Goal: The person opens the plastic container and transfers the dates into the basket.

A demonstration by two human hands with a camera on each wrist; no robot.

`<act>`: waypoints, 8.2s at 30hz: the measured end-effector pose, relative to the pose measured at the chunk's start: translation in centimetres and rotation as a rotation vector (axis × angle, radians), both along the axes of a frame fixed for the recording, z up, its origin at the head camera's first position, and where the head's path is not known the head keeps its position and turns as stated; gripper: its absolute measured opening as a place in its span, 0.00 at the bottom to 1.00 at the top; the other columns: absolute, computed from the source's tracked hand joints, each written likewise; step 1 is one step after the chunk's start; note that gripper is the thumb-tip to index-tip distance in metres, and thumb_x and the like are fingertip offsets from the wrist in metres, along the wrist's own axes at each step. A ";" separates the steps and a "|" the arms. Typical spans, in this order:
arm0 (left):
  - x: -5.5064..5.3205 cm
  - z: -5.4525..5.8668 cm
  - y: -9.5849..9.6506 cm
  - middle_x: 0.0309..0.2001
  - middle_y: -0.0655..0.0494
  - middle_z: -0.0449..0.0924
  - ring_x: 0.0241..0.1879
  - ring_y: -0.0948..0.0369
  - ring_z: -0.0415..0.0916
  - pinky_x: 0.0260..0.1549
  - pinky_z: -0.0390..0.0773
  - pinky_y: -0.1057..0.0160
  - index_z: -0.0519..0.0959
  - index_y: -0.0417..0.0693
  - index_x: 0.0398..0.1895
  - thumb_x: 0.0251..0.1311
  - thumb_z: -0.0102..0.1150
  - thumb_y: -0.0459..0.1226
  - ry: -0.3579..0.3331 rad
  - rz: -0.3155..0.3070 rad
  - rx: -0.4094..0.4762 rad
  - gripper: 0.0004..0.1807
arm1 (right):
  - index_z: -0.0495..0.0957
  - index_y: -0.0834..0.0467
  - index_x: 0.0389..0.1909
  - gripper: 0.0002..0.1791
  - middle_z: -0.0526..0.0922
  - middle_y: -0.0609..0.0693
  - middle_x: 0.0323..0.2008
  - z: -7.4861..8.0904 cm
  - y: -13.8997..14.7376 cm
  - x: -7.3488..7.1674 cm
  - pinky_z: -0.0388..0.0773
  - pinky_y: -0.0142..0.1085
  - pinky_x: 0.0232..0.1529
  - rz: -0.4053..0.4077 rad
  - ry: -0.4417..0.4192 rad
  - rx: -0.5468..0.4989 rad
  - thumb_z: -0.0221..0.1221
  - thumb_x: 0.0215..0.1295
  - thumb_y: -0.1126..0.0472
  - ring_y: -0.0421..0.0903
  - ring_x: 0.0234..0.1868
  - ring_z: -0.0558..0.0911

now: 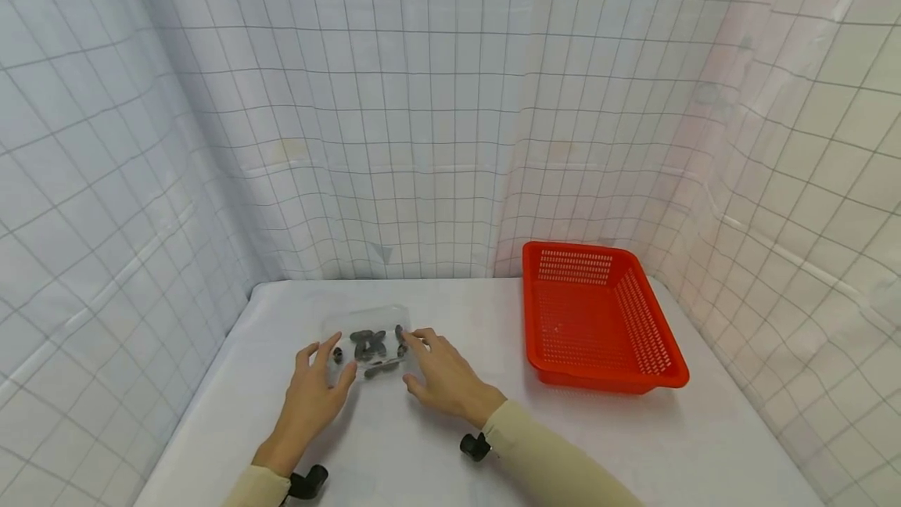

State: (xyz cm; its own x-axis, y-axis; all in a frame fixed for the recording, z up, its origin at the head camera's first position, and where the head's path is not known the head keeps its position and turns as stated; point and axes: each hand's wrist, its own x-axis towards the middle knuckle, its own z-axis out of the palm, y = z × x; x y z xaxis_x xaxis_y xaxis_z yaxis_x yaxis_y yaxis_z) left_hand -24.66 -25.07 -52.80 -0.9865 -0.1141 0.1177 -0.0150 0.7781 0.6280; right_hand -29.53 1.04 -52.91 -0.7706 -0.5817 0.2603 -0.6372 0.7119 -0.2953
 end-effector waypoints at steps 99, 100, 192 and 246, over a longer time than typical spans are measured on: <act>4.8 -1.1 5.1 0.41 0.53 0.91 0.40 0.61 0.89 0.39 0.88 0.66 0.70 0.40 0.87 0.67 0.85 0.36 -0.301 -0.122 0.704 0.48 | 0.83 0.59 0.72 0.36 0.86 0.57 0.70 1.7 8.2 6.6 0.73 0.68 0.86 0.044 0.144 -0.123 0.85 0.67 0.57 0.60 0.77 0.84; 4.8 -1.3 5.0 0.40 0.53 0.91 0.39 0.61 0.89 0.39 0.88 0.66 0.70 0.39 0.86 0.66 0.86 0.36 -0.294 -0.130 0.716 0.48 | 0.83 0.59 0.72 0.35 0.86 0.57 0.71 1.7 7.9 6.6 0.70 0.71 0.87 0.056 0.135 -0.129 0.85 0.67 0.57 0.60 0.78 0.83; 4.3 -1.1 5.4 0.49 0.50 0.89 0.47 0.58 0.90 0.48 0.94 0.60 0.69 0.45 0.91 0.72 0.78 0.33 -0.324 -0.058 0.799 0.46 | 0.87 0.52 0.61 0.25 0.85 0.55 0.66 0.6 8.2 3.7 0.95 0.46 0.60 0.089 0.274 -0.131 0.85 0.68 0.54 0.55 0.69 0.86; 3.8 -0.2 7.5 0.84 0.34 0.75 0.71 0.38 0.87 0.55 0.95 0.53 0.65 0.46 0.93 0.64 0.89 0.43 -0.067 -0.207 0.377 0.58 | 0.46 0.80 0.90 0.56 0.76 0.76 0.77 2.1 8.4 0.7 0.78 0.65 0.83 -0.265 -0.314 -0.281 0.67 0.85 0.49 0.68 0.74 0.84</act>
